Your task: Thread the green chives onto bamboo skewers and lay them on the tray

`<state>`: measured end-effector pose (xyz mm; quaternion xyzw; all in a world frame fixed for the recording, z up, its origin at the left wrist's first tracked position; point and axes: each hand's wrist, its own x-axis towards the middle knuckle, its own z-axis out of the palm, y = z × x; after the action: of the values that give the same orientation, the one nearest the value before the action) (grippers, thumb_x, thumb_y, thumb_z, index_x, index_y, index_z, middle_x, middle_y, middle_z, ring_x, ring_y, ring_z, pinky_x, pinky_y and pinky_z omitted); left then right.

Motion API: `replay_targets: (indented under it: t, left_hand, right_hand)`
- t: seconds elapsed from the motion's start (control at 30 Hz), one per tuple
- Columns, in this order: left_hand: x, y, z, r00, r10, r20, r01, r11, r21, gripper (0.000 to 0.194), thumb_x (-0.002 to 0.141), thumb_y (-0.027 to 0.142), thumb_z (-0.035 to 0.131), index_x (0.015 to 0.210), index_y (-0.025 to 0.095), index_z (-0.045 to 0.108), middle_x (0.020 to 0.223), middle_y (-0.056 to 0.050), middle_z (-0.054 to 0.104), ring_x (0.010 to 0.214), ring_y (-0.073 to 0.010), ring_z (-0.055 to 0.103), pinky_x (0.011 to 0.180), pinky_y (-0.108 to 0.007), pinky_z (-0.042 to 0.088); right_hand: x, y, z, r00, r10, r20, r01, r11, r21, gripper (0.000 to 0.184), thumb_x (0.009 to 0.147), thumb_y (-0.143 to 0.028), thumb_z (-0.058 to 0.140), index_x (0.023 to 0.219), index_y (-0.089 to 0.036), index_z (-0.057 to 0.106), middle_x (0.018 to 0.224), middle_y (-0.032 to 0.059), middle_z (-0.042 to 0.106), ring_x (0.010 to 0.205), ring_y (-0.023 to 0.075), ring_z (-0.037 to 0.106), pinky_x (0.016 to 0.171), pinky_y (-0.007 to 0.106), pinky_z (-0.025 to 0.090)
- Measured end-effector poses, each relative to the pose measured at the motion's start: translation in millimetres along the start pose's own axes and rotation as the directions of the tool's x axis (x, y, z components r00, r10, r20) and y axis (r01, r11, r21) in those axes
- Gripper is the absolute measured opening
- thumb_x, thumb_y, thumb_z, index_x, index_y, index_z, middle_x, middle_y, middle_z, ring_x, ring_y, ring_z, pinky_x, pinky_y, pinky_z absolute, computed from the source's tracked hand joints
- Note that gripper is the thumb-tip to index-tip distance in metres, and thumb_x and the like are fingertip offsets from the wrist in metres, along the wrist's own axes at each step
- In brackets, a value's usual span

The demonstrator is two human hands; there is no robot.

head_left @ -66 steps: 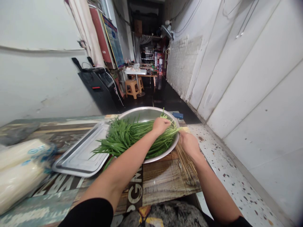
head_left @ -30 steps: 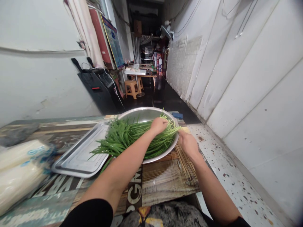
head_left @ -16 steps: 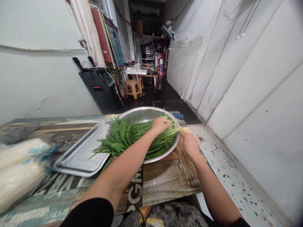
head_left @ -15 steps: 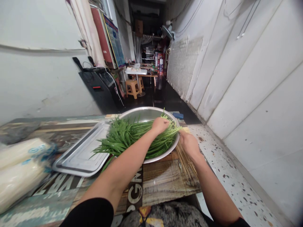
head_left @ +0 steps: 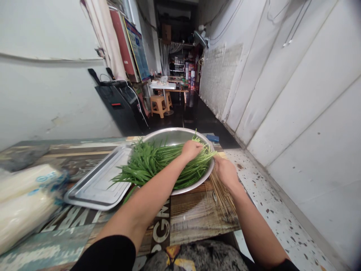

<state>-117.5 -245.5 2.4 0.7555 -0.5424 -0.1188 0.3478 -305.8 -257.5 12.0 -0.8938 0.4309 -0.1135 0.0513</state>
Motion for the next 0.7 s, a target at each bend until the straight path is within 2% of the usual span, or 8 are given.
replay_targets:
  t: [0.17, 0.27, 0.33, 0.47, 0.5, 0.57, 0.63, 0.7]
  left_hand:
    - [-2, 1, 0.1, 1.0, 0.017, 0.021, -0.017, 1.0, 0.014, 0.023, 0.082, 0.025, 0.061, 0.097, 0.026, 0.078, 0.087, 0.0, 0.077, 0.09, -0.0187, 0.069, 0.08, -0.024, 0.048]
    - [-5, 5, 0.8, 0.998, 0.025, 0.05, -0.026, 1.0, 0.01, 0.023, 0.082, 0.023, 0.062, 0.097, 0.027, 0.078, 0.095, 0.001, 0.077, 0.093, -0.0173, 0.068, 0.081, -0.023, 0.048]
    - [-7, 8, 1.0, 0.992, 0.077, 0.1, -0.077, 0.997, -0.004, 0.023, 0.082, 0.022, 0.063, 0.098, 0.029, 0.078, 0.101, 0.002, 0.076, 0.097, -0.0165, 0.068, 0.084, -0.023, 0.047]
    - [-5, 9, -5.3, 0.946, 0.207, 0.249, -0.198, 0.978, -0.063, 0.022, 0.08, 0.023, 0.064, 0.097, 0.03, 0.077, 0.103, 0.005, 0.075, 0.098, -0.0152, 0.067, 0.088, -0.022, 0.046]
    - [-3, 8, -8.2, 0.955, 0.187, 0.232, -0.179, 0.982, -0.054, 0.022, 0.081, 0.023, 0.063, 0.096, 0.029, 0.078, 0.103, 0.004, 0.075, 0.098, -0.0155, 0.067, 0.088, -0.022, 0.046]
    - [-1, 7, -13.8, 0.988, 0.097, 0.123, -0.1, 0.995, 0.018, 0.022, 0.083, 0.023, 0.06, 0.095, 0.026, 0.078, 0.103, 0.0, 0.075, 0.099, -0.0177, 0.066, 0.087, -0.024, 0.046]
    - [0, 5, -16.9, 0.999, 0.022, 0.028, -0.025, 0.992, 0.126, 0.02, 0.082, 0.026, 0.06, 0.09, 0.023, 0.079, 0.099, -0.004, 0.075, 0.097, -0.0214, 0.066, 0.088, -0.029, 0.045]
    - [-2, 5, -16.4, 0.999, 0.009, 0.044, -0.019, 0.969, 0.246, 0.017, 0.078, 0.032, 0.066, 0.083, 0.022, 0.078, 0.095, -0.007, 0.075, 0.096, -0.0252, 0.065, 0.09, -0.034, 0.043]
  right_hand:
    - [0, -2, -2, 1.0, 0.017, 0.009, -0.017, 1.0, -0.013, 0.04, 0.096, -0.025, 0.033, 0.123, -0.025, 0.063, 0.093, 0.0088, 0.073, 0.084, 0.021, 0.066, 0.068, 0.027, 0.038]
    - [1, -3, -3, 1.0, 0.022, 0.014, -0.022, 1.0, -0.006, 0.039, 0.096, -0.027, 0.034, 0.12, -0.024, 0.064, 0.094, 0.0088, 0.073, 0.085, 0.0206, 0.066, 0.067, 0.026, 0.038]
    - [1, -3, -3, 1.0, 0.02, 0.015, -0.02, 1.0, 0.012, 0.038, 0.096, -0.028, 0.034, 0.118, -0.023, 0.065, 0.095, 0.0091, 0.073, 0.087, 0.0206, 0.066, 0.067, 0.026, 0.038]
    - [2, -1, -1, 1.0, 0.018, -0.005, -0.018, 0.999, 0.042, 0.039, 0.097, -0.028, 0.033, 0.12, -0.024, 0.064, 0.096, 0.0093, 0.074, 0.086, 0.0213, 0.066, 0.068, 0.027, 0.038]
    - [2, -1, 0, 1.0, 0.018, -0.01, -0.017, 0.999, 0.041, 0.04, 0.096, -0.027, 0.033, 0.122, -0.025, 0.063, 0.096, 0.0092, 0.074, 0.085, 0.0213, 0.066, 0.068, 0.027, 0.037]
    - [1, 1, 2, 1.0, 0.019, -0.015, -0.019, 0.999, 0.03, 0.042, 0.096, -0.024, 0.032, 0.125, -0.025, 0.061, 0.094, 0.0089, 0.074, 0.083, 0.0212, 0.066, 0.067, 0.027, 0.037]
    - [0, 2, 4, 1.0, 0.018, -0.014, -0.017, 1.0, 0.019, 0.043, 0.095, -0.022, 0.033, 0.127, -0.025, 0.06, 0.093, 0.0088, 0.074, 0.082, 0.021, 0.066, 0.066, 0.027, 0.037]
    - [0, 2, 5, 1.0, 0.008, -0.018, -0.007, 1.0, 0.021, 0.042, 0.095, -0.022, 0.033, 0.127, -0.025, 0.061, 0.094, 0.0087, 0.074, 0.082, 0.0209, 0.066, 0.067, 0.027, 0.037]
